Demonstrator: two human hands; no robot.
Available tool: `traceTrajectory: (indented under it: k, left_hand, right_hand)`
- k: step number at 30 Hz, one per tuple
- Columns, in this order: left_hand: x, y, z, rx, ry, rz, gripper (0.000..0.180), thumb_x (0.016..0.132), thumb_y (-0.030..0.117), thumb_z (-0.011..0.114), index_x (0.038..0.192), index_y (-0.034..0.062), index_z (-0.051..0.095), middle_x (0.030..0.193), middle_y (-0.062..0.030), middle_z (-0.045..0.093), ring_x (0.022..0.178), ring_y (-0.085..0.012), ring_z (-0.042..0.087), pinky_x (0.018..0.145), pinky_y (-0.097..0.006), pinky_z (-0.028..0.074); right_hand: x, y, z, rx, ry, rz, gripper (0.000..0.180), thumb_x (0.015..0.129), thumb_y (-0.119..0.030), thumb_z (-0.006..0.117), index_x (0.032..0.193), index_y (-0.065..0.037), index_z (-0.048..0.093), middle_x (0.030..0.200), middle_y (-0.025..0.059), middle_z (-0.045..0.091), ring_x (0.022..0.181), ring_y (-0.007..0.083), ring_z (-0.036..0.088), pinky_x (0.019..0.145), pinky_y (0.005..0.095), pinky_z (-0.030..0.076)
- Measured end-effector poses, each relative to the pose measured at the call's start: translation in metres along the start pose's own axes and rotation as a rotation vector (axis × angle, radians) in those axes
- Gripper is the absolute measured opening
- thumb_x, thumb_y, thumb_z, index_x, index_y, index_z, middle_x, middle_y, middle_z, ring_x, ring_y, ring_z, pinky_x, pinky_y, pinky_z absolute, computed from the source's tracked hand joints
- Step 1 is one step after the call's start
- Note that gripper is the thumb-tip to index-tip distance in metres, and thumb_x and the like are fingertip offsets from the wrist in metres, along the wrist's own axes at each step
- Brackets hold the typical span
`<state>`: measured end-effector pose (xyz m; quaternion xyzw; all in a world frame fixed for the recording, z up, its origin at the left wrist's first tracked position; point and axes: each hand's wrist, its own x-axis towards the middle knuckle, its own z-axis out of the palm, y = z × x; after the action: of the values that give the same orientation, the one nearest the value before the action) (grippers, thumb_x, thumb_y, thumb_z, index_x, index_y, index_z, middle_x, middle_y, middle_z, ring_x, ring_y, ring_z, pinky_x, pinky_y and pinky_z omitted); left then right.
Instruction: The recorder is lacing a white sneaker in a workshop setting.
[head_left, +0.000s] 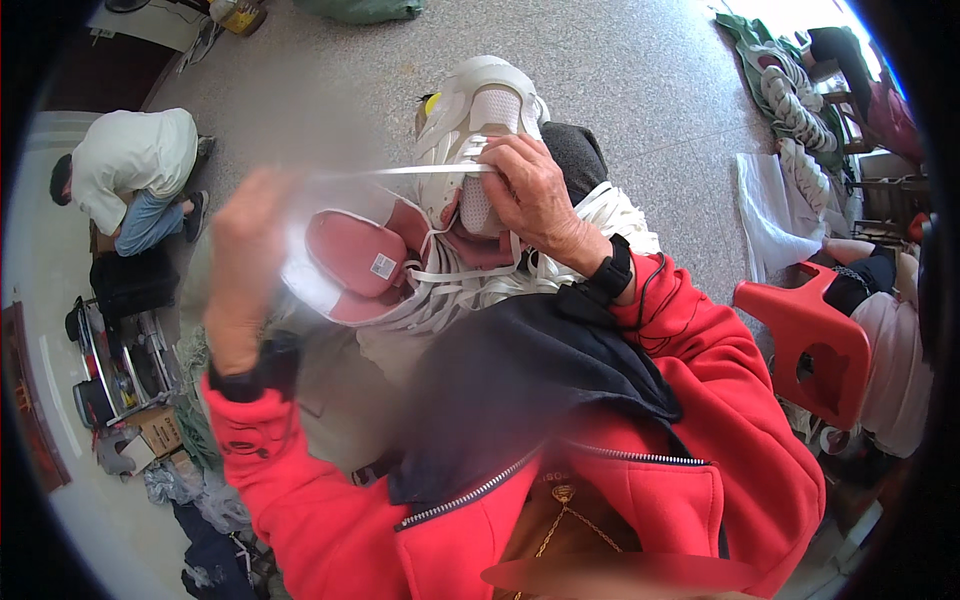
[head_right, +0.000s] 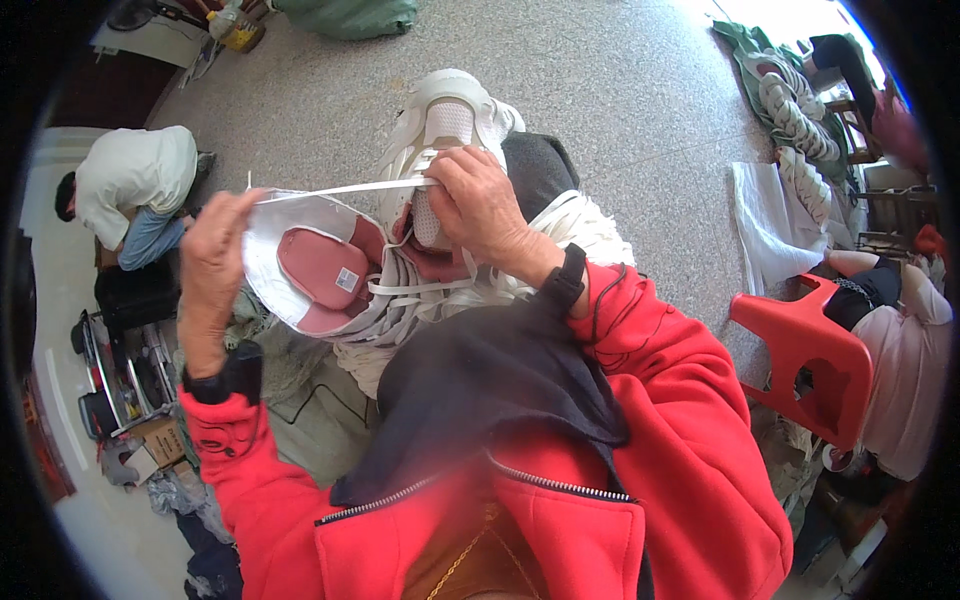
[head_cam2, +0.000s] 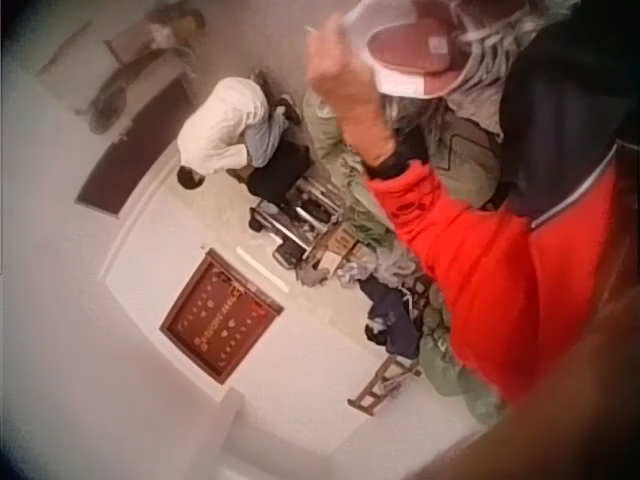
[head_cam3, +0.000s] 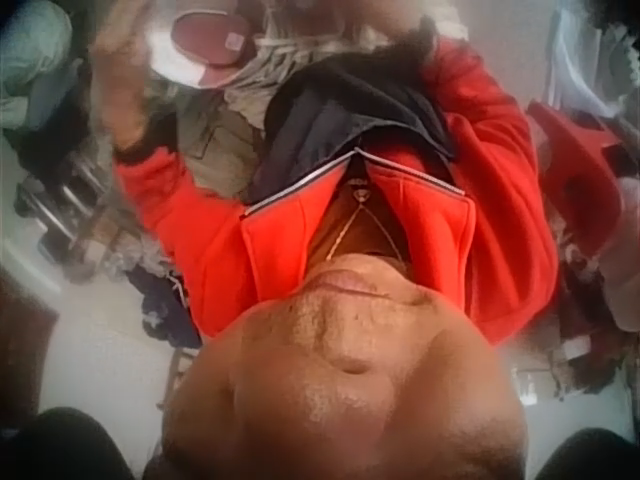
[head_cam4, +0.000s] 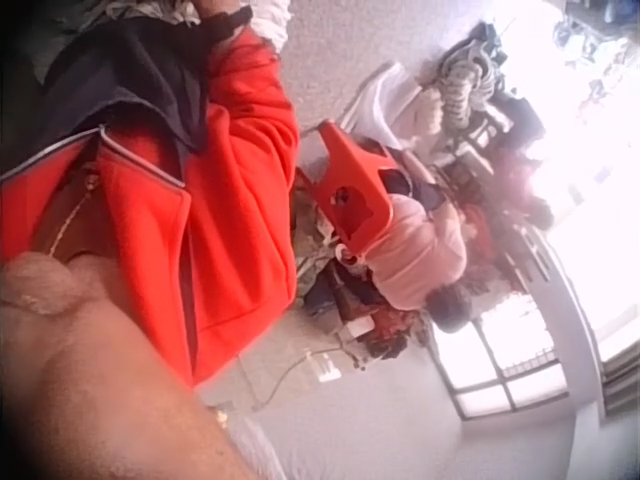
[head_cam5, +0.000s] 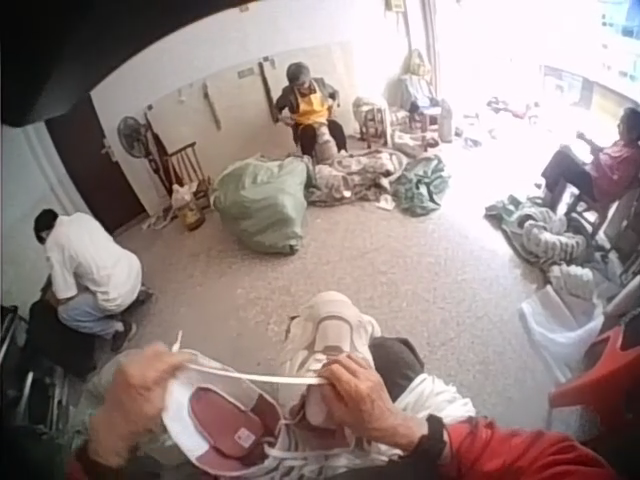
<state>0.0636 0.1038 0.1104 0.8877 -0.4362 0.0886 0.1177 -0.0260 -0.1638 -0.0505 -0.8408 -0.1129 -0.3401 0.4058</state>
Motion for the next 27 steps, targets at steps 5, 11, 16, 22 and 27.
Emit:
traceTrajectory:
  k: [5,11,16,22,27]
  left_hand:
    - [-0.025,-0.075,-0.051,0.100,0.014,-0.257,0.023,0.095,0.003,0.051,0.114,0.0013,0.063,0.097,-0.0138,0.062,0.082,-0.0254,0.065,0.075,-0.034,0.050]
    - [-0.018,-0.098,-0.051,0.397,0.183,-0.298,0.017,0.097,0.013,0.053,0.103,0.0031,0.065,0.085,-0.0150,0.062,0.074,-0.0226,0.066,0.066,-0.037,0.049]
    - [-0.010,-0.079,0.031,0.149,0.059,-0.479,0.020,0.095,0.022,0.060,0.089,0.0038,0.064,0.071,-0.0097,0.061,0.061,-0.0175,0.053,0.059,-0.034,0.043]
    - [0.011,0.037,0.102,-1.086,-0.154,-0.610,0.014,0.095,0.014,0.063,0.096,0.0010,0.067,0.077,0.0001,0.065,0.067,-0.0074,0.059,0.062,-0.022,0.048]
    - [0.018,0.048,0.119,-1.431,0.024,-0.678,0.018,0.093,0.013,0.065,0.105,-0.0006,0.064,0.083,-0.0063,0.070,0.073,-0.0114,0.067,0.071,-0.024,0.056]
  right_hand:
    - [-0.005,0.002,0.001,0.117,0.048,0.121,0.016,0.080,0.001,0.057,0.096,0.001,0.056,0.094,0.0168,0.061,0.090,0.0373,0.058,0.081,0.0426,0.047]
    - [-0.006,0.000,0.002,0.229,0.097,0.249,0.019,0.080,0.005,0.052,0.098,0.001,0.056,0.095,0.0177,0.061,0.093,0.0373,0.059,0.083,0.0410,0.047]
    - [-0.002,0.007,-0.008,0.107,0.035,0.237,0.026,0.077,0.005,0.053,0.103,0.000,0.057,0.106,0.0179,0.059,0.102,0.0364,0.056,0.090,0.0420,0.046]
    - [0.000,-0.004,-0.034,0.038,-0.004,0.257,0.030,0.083,0.002,0.057,0.113,-0.001,0.059,0.119,0.0134,0.059,0.115,0.0292,0.055,0.097,0.0396,0.044]
    - [-0.005,-0.011,-0.043,0.078,0.038,0.220,0.028,0.080,0.005,0.056,0.107,-0.001,0.061,0.115,0.0159,0.060,0.109,0.0328,0.056,0.094,0.0407,0.044]
